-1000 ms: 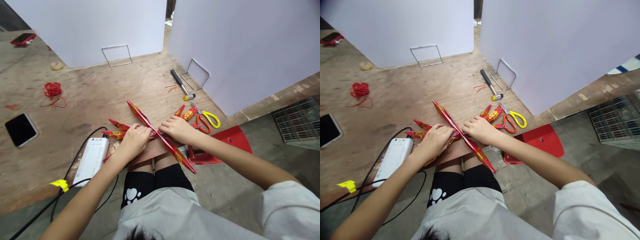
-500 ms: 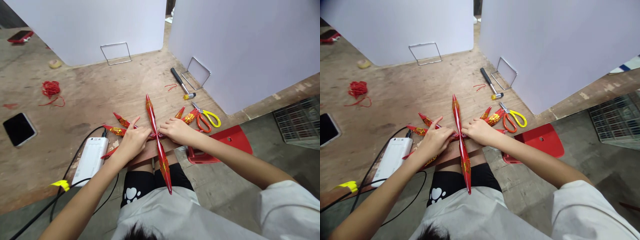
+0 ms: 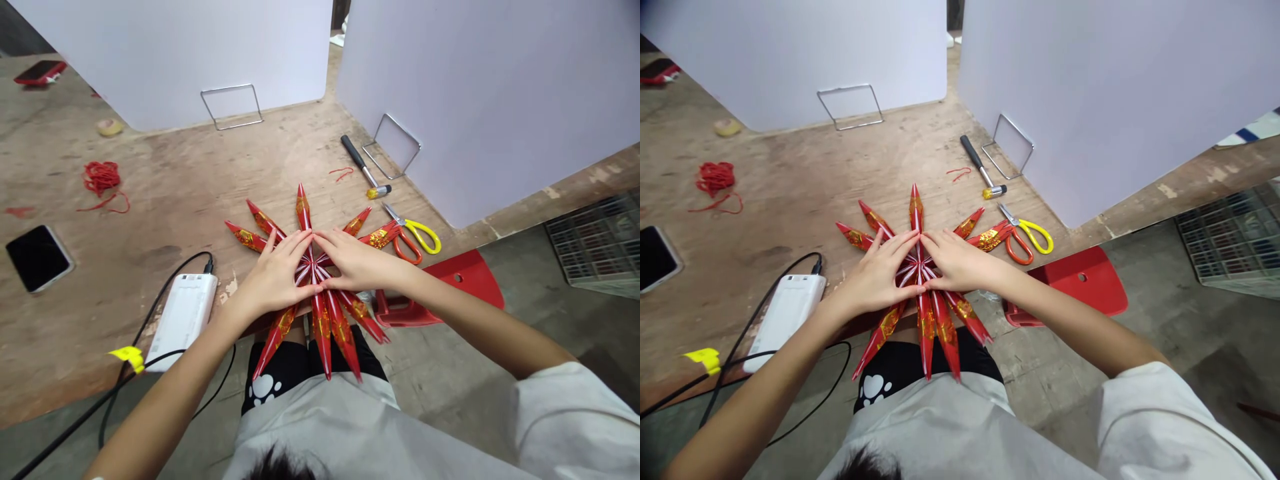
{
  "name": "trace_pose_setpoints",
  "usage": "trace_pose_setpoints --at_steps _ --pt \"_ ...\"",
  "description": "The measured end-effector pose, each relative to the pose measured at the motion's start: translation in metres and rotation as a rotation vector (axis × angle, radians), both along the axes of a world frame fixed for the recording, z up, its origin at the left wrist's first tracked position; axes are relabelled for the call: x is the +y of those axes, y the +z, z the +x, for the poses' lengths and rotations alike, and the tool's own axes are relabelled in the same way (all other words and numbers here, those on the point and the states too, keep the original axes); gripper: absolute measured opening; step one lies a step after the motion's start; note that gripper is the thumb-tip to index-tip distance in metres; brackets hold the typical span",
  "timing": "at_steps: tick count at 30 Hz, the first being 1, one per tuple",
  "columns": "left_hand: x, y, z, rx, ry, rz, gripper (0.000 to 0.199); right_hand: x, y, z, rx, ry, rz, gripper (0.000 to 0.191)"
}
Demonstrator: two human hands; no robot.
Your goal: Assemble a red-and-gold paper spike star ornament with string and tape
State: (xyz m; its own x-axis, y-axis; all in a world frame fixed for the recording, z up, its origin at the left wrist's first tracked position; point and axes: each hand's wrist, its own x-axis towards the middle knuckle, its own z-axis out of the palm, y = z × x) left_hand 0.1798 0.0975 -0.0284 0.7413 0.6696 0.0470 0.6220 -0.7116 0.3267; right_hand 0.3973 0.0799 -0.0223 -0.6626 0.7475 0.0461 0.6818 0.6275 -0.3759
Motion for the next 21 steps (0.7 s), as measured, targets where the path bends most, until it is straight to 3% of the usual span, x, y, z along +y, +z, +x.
trace_pose_setpoints --at_steps 3,7,10,13,16,18,21 --pt "0.001 -0.004 0.002 0.029 -0.032 -0.008 0.094 -0.002 -0.005 -0.001 0.015 -0.02 -0.042 0.096" --pt "0.003 -0.008 0.002 0.027 -0.026 -0.023 0.105 -0.002 -0.01 -0.004 0.038 -0.05 -0.053 0.098" --pt "0.0 0.002 0.002 0.011 0.013 -0.027 0.104 0.001 -0.007 -0.004 0.048 -0.047 -0.01 0.09" --pt "-0.014 0.022 -0.01 -0.06 0.16 0.002 0.084 -0.001 0.006 0.006 0.081 -0.116 0.074 0.068" --pt "-0.038 0.035 -0.036 -0.171 0.422 -0.061 0.042 -0.016 0.025 0.026 0.142 -0.284 0.159 0.046" --pt "-0.058 0.032 -0.055 -0.179 0.56 -0.199 0.03 -0.035 0.034 0.04 0.196 -0.412 0.16 0.032" --pt "-0.08 0.014 -0.071 -0.157 0.572 -0.251 0.027 -0.066 0.032 0.052 0.241 -0.572 0.014 0.019"
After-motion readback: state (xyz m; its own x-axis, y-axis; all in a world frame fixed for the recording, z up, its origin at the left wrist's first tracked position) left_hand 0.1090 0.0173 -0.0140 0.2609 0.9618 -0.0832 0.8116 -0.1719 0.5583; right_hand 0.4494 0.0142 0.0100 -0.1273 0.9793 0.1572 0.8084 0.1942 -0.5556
